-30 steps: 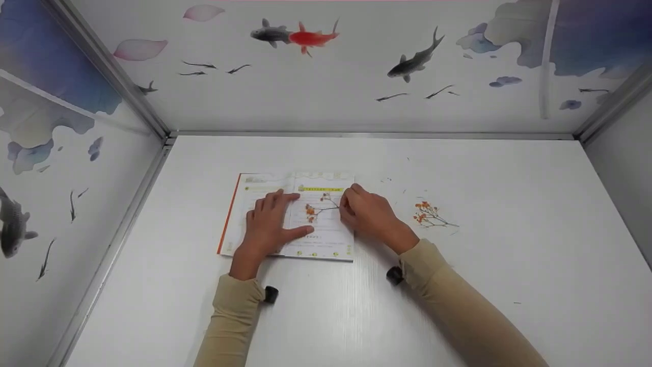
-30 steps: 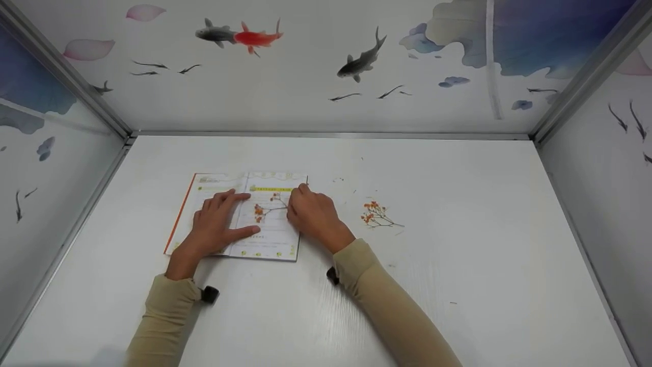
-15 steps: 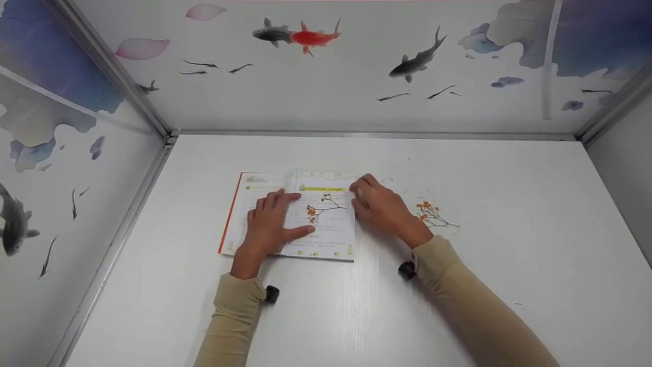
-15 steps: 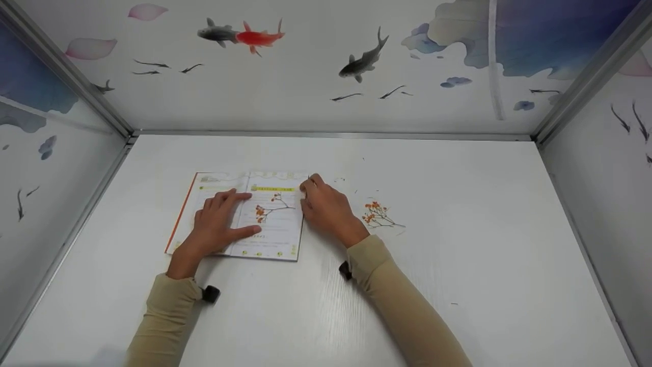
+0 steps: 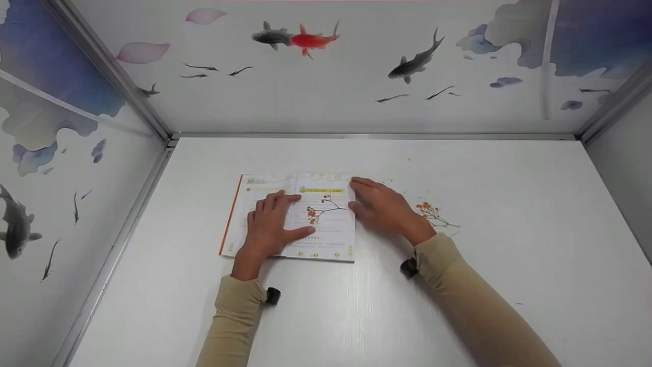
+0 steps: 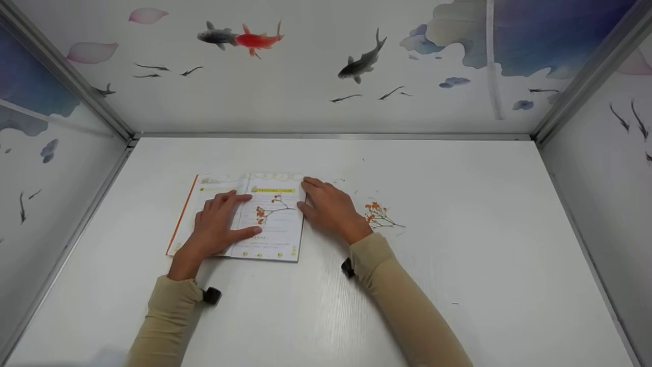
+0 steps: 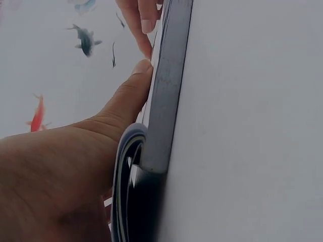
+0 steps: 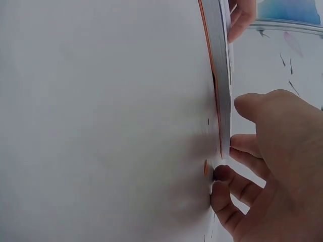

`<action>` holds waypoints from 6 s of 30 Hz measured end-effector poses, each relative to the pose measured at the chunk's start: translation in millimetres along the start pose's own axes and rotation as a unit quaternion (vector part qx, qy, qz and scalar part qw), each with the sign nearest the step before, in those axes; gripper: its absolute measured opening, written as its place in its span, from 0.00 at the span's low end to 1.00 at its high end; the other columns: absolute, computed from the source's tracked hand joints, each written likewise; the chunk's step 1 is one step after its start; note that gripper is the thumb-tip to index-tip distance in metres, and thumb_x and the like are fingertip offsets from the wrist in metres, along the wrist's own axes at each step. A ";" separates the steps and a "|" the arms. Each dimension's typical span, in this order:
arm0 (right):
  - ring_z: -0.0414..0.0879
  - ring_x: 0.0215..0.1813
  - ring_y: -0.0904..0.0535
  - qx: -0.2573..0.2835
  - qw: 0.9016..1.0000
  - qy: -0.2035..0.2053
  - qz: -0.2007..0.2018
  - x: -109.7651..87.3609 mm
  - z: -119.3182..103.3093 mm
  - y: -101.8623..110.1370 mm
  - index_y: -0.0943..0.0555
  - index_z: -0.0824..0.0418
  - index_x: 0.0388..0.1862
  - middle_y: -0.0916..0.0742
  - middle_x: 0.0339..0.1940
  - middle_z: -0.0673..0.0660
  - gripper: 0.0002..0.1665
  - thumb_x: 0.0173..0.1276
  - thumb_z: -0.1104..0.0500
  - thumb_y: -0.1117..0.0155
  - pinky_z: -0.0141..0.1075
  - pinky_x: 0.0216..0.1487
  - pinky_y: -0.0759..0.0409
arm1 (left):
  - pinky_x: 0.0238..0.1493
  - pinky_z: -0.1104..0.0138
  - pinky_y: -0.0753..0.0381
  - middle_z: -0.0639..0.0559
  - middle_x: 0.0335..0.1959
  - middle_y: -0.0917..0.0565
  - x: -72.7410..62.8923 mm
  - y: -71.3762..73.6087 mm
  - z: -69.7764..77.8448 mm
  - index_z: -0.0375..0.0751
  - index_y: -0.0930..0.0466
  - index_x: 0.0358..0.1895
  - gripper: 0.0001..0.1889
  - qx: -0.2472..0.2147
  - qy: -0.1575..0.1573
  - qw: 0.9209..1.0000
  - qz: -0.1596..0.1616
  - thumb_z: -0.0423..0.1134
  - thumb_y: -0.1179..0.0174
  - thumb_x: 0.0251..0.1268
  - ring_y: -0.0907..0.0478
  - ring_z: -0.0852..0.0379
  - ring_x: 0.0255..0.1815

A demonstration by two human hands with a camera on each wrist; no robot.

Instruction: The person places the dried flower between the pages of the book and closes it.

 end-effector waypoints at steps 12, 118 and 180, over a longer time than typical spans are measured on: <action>0.53 0.89 0.38 0.036 0.999 -0.016 -0.019 4.7 2.1 2.6 0.32 0.55 0.86 0.31 0.88 0.50 0.40 0.82 0.42 0.35 0.54 0.86 0.37 | 0.77 0.40 0.39 0.47 0.85 0.35 -1.1 5.4 13.6 0.58 0.20 0.73 0.44 0.043 -0.027 0.997 0.065 0.74 0.25 0.55 0.41 0.41 0.84; 0.66 0.84 0.32 -0.026 1.000 -0.002 -0.011 -3.1 -2.6 -1.8 0.37 0.50 0.89 0.36 0.91 0.49 0.39 0.86 0.40 0.44 0.61 0.82 0.33 | 0.41 0.66 0.10 0.48 0.54 0.14 -51.7 38.2 107.6 0.42 0.11 0.61 0.16 0.041 -0.161 0.959 0.229 0.29 0.32 0.73 0.10 0.54 0.53; 0.67 0.86 0.36 -0.018 1.000 -0.005 -0.023 -5.4 -1.5 -3.3 0.41 0.47 0.90 0.39 0.92 0.47 0.39 0.87 0.39 0.48 0.60 0.85 0.38 | 0.78 0.34 0.34 0.32 0.80 0.29 -29.6 31.4 -2.1 0.45 0.23 0.75 0.31 0.184 0.025 0.973 0.135 0.20 0.36 0.72 0.30 0.33 0.80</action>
Point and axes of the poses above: each hand's wrist, its own x-axis towards the middle knuckle, its own y-axis out of the back of the hand, z = x × y, the point moved 3 cm from there along x, towards the middle knuckle
